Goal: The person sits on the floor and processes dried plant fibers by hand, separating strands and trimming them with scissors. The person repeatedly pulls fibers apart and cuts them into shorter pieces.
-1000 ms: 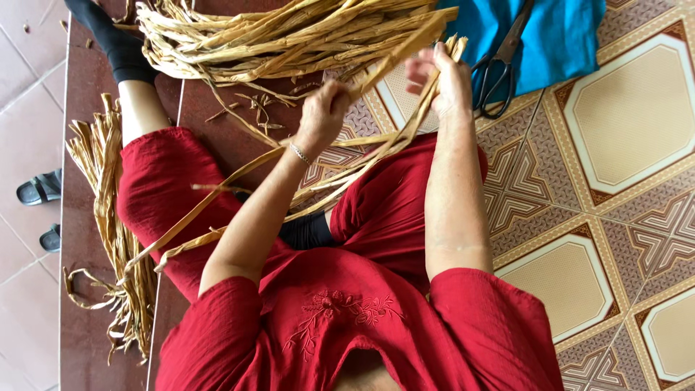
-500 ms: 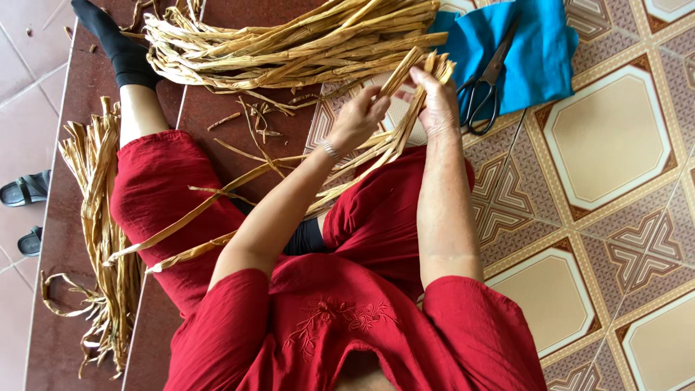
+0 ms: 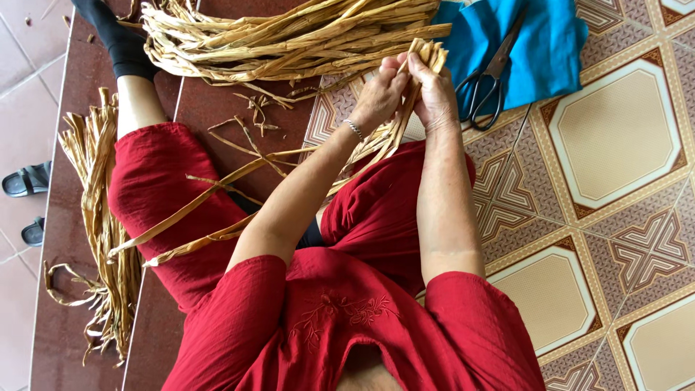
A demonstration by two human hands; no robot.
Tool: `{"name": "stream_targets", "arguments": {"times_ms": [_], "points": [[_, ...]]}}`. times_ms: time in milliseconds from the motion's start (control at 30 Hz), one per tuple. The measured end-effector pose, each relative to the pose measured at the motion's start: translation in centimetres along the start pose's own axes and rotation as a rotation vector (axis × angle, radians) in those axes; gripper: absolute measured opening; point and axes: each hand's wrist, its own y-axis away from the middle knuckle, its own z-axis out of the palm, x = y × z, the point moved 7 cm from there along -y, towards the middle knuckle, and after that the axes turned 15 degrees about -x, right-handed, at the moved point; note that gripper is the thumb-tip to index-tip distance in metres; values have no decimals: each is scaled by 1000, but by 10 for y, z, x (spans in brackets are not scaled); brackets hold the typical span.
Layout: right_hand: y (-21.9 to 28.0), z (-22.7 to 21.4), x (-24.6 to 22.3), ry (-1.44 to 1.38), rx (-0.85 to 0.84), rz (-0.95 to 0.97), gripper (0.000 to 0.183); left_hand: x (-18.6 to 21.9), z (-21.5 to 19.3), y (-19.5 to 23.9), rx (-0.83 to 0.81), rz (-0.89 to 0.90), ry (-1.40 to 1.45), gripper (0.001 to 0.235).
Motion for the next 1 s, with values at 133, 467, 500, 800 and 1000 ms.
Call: {"name": "stream_targets", "arguments": {"times_ms": [133, 467, 500, 800, 1000], "points": [[9, -21, 3, 11, 287, 46, 19, 2, 20, -13, -135, -94, -321, 38], [11, -61, 18, -227, 459, 12, 20, 14, 41, 38, -100, 190, -518, 36], [12, -67, 19, -199, 500, 8, 21, 11, 39, 43, -85, 169, -480, 34], [0, -119, 44, -395, 534, -41, 22, 25, 24, 127, -133, 229, -281, 26], [8, -125, 42, -416, 598, -56, 23, 34, 7, 191, -176, 194, -240, 24]]}}
